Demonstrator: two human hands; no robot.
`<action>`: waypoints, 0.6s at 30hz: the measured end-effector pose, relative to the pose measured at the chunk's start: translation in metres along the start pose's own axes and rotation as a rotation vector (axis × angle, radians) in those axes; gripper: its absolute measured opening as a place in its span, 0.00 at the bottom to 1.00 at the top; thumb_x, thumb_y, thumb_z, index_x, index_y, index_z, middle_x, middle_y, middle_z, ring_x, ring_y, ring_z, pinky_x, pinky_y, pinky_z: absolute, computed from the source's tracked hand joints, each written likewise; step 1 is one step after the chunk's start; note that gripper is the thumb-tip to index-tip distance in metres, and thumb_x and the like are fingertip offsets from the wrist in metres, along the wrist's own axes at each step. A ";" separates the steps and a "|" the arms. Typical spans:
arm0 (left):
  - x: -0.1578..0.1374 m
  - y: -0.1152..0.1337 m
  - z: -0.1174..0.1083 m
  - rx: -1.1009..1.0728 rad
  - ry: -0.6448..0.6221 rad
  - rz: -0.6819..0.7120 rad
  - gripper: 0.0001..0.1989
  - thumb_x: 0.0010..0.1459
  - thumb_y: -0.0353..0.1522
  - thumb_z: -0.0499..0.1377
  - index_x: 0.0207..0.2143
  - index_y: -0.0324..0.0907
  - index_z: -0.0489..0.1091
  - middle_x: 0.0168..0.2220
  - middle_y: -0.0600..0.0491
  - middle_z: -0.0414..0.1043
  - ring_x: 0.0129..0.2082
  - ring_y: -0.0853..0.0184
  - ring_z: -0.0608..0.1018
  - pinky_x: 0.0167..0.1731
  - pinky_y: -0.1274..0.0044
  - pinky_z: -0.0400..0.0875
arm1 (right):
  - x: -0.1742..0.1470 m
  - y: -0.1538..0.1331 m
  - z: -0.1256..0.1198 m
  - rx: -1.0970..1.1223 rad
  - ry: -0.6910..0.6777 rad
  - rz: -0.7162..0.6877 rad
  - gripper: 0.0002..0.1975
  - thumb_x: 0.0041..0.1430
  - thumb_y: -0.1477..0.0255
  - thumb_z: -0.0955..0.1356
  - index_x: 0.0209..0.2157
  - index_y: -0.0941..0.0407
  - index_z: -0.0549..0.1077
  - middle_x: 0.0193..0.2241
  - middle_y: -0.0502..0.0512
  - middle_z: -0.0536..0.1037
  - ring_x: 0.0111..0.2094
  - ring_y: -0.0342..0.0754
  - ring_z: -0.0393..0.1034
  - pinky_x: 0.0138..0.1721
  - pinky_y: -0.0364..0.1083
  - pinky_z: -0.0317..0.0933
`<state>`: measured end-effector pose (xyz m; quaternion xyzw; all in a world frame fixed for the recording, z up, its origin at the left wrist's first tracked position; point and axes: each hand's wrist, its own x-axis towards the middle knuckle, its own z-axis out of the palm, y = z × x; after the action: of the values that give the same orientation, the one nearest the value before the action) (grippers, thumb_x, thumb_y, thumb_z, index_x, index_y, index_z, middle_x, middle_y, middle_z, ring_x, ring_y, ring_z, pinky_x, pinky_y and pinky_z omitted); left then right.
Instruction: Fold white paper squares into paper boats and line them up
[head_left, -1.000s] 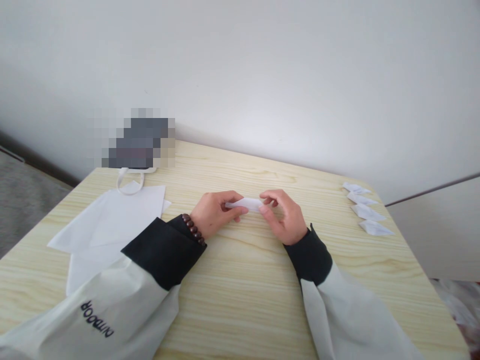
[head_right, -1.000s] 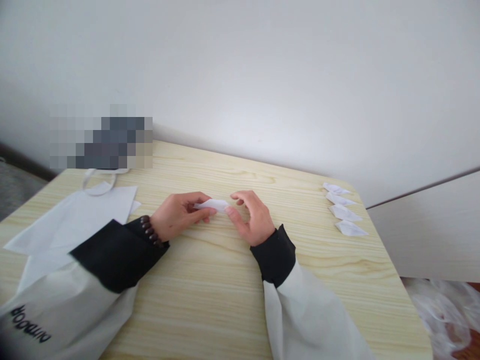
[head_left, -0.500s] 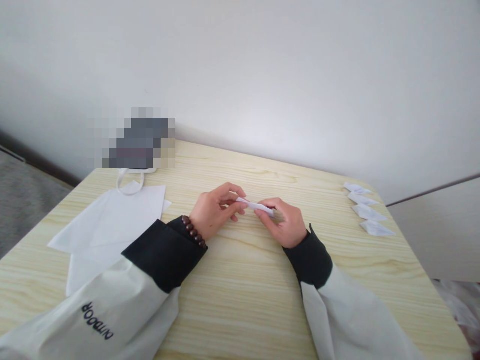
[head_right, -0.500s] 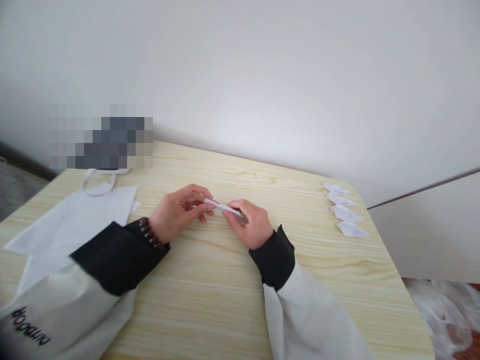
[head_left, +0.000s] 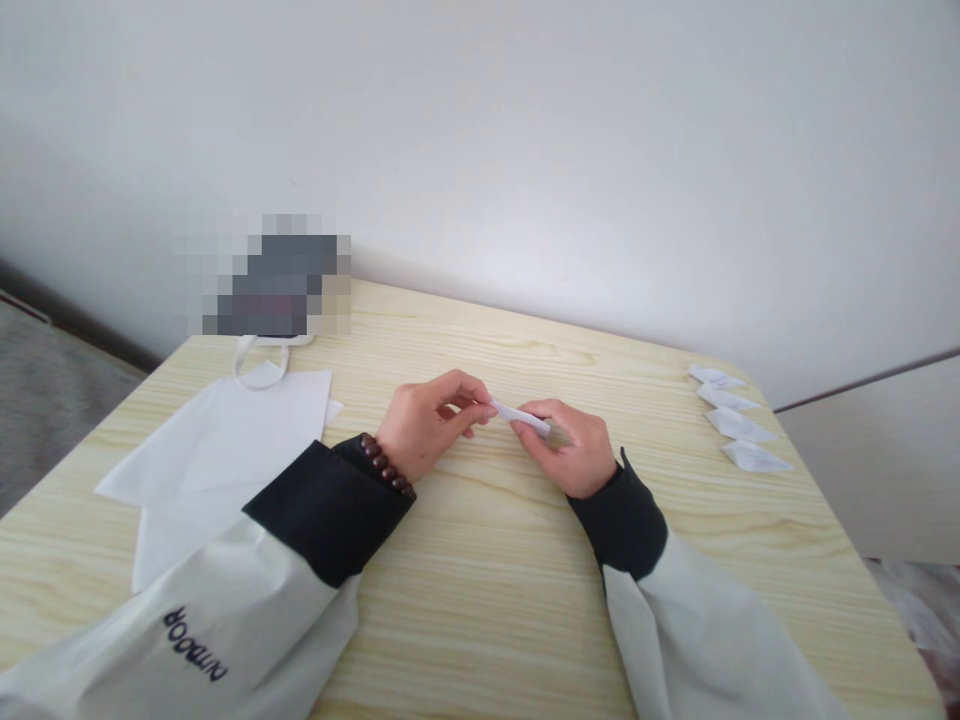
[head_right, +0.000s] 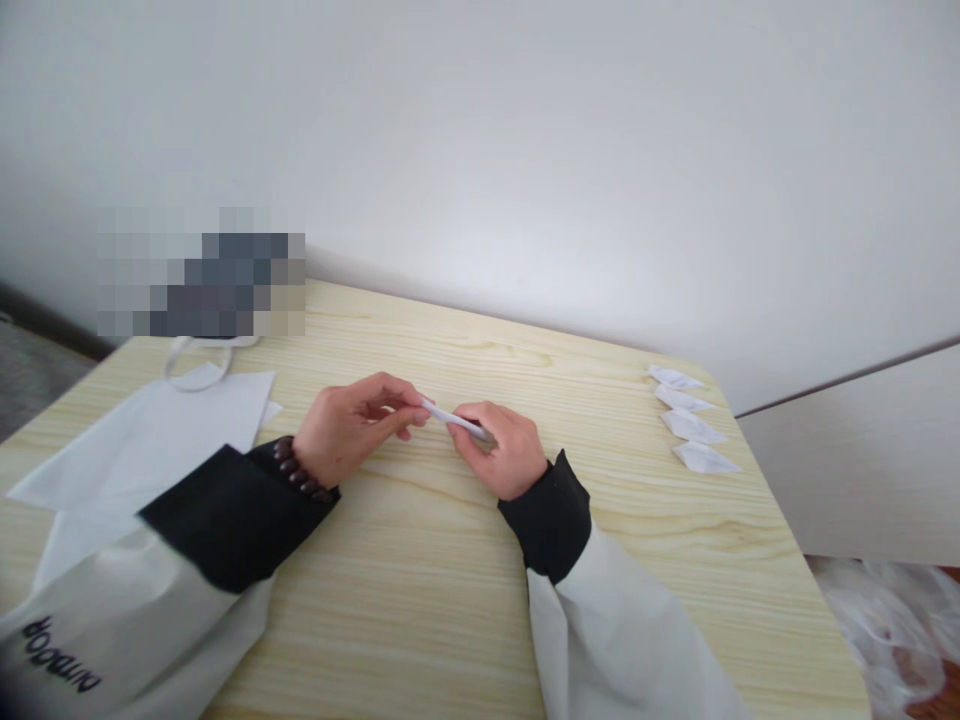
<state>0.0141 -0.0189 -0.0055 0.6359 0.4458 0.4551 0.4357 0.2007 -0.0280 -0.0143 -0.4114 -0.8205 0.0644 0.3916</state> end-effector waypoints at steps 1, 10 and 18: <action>0.000 0.000 0.000 0.012 0.002 0.013 0.06 0.49 0.32 0.62 0.28 0.38 0.69 0.25 0.56 0.73 0.22 0.74 0.75 0.21 0.84 0.74 | 0.000 0.000 0.000 0.001 0.001 -0.004 0.02 0.54 0.74 0.66 0.30 0.57 0.71 0.25 0.51 0.78 0.25 0.41 0.71 0.28 0.39 0.64; -0.002 -0.003 -0.002 0.150 0.013 0.119 0.06 0.52 0.34 0.60 0.29 0.39 0.71 0.26 0.56 0.74 0.21 0.74 0.75 0.22 0.84 0.74 | 0.000 -0.001 -0.001 -0.009 0.004 -0.029 0.03 0.55 0.75 0.66 0.31 0.56 0.72 0.25 0.50 0.78 0.26 0.41 0.72 0.29 0.39 0.65; 0.001 -0.005 -0.007 0.252 -0.031 0.234 0.06 0.53 0.32 0.58 0.28 0.40 0.74 0.30 0.53 0.74 0.26 0.73 0.75 0.24 0.84 0.72 | -0.001 0.001 -0.001 -0.009 -0.004 -0.093 0.04 0.54 0.77 0.65 0.31 0.56 0.72 0.28 0.52 0.79 0.29 0.43 0.73 0.33 0.41 0.65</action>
<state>0.0065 -0.0157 -0.0081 0.7400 0.4153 0.4334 0.3033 0.2021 -0.0281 -0.0148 -0.3744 -0.8398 0.0431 0.3909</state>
